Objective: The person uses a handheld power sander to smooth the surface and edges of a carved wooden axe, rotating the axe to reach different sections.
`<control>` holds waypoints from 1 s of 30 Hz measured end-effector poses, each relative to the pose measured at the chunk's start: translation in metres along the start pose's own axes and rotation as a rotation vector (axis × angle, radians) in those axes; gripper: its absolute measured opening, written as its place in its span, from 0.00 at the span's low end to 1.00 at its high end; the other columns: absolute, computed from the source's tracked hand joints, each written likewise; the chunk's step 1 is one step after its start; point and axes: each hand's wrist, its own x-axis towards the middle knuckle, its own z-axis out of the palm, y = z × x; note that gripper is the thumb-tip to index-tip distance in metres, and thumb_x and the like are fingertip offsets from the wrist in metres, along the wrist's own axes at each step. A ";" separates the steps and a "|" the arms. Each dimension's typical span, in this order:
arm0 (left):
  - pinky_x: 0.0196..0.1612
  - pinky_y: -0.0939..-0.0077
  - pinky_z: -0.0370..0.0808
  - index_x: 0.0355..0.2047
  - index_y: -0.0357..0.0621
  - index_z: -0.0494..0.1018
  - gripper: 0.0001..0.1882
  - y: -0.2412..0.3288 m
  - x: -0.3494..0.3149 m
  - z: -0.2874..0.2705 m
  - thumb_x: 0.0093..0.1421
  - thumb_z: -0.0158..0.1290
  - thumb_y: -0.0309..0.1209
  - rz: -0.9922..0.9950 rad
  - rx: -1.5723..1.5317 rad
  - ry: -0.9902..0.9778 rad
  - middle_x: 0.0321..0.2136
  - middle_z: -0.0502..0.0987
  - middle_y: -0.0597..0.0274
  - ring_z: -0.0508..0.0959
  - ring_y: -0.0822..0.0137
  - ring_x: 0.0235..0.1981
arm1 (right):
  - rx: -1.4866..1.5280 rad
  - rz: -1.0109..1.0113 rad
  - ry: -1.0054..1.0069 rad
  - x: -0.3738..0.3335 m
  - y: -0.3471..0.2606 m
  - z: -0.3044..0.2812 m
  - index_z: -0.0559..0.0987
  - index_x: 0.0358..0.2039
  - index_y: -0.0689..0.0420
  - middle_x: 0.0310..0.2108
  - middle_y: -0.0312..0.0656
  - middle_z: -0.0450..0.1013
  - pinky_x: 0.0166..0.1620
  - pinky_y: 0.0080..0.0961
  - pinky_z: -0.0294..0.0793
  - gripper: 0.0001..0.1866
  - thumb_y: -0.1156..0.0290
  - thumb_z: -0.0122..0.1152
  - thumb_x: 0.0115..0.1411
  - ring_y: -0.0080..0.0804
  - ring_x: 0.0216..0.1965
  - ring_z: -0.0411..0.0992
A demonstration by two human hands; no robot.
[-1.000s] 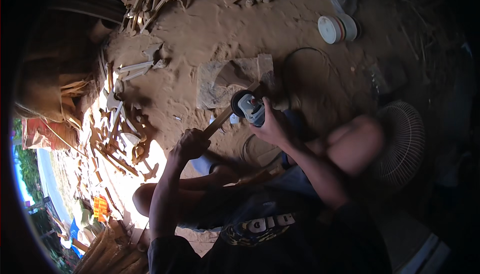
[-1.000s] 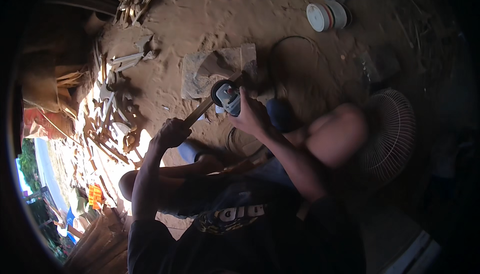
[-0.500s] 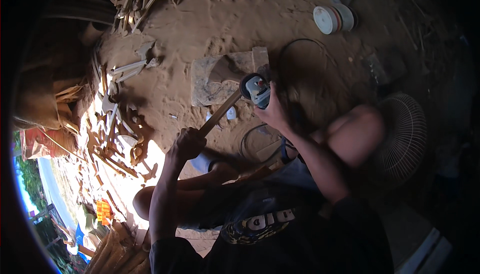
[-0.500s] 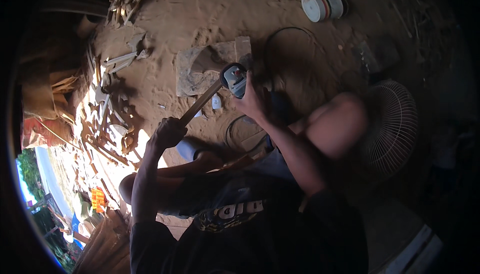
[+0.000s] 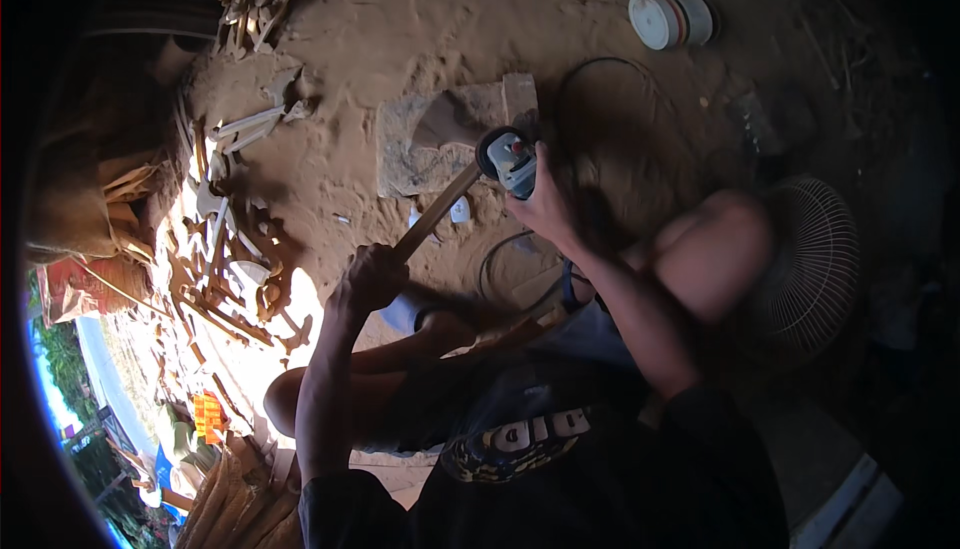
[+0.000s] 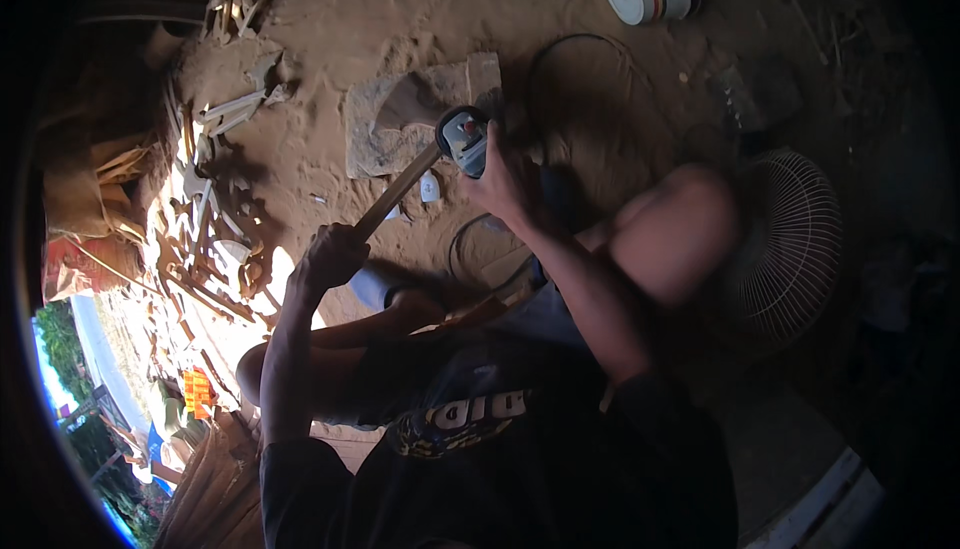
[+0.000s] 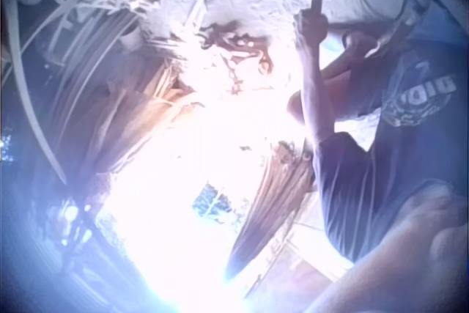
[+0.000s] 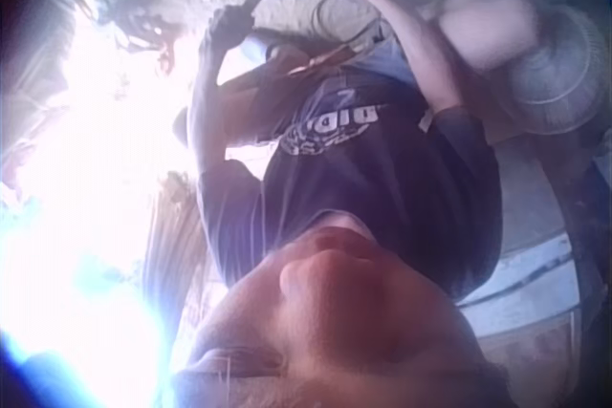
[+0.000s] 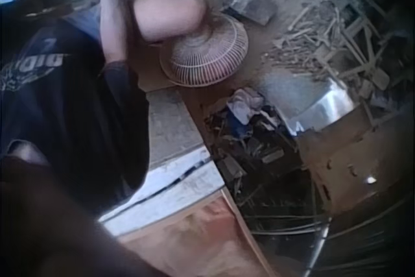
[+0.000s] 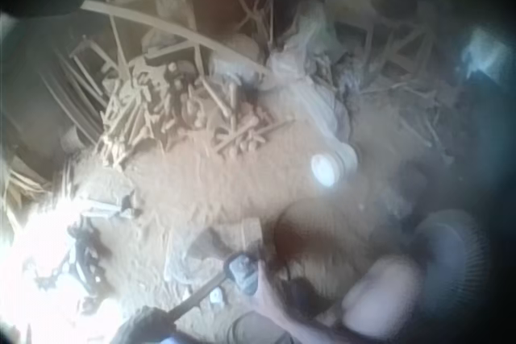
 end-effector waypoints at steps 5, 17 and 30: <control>0.40 0.48 0.83 0.29 0.35 0.80 0.13 -0.008 0.000 0.005 0.61 0.55 0.35 0.003 0.047 -0.009 0.26 0.81 0.37 0.84 0.37 0.31 | -0.048 0.103 -0.076 0.013 -0.012 -0.017 0.59 0.71 0.68 0.60 0.69 0.71 0.59 0.49 0.75 0.52 0.60 0.74 0.52 0.66 0.57 0.74; 0.40 0.49 0.83 0.30 0.36 0.81 0.12 -0.006 -0.002 -0.001 0.60 0.55 0.34 -0.011 0.067 -0.041 0.28 0.82 0.38 0.85 0.39 0.33 | -0.103 0.046 0.046 0.030 0.000 -0.008 0.61 0.70 0.69 0.47 0.69 0.78 0.51 0.53 0.79 0.50 0.62 0.74 0.51 0.67 0.46 0.79; 0.40 0.50 0.83 0.33 0.35 0.80 0.11 -0.004 0.002 0.005 0.60 0.57 0.33 -0.023 0.012 -0.027 0.27 0.82 0.40 0.85 0.39 0.35 | -0.118 0.164 0.027 0.049 0.002 -0.020 0.62 0.70 0.66 0.46 0.66 0.79 0.49 0.53 0.79 0.49 0.60 0.73 0.52 0.65 0.45 0.80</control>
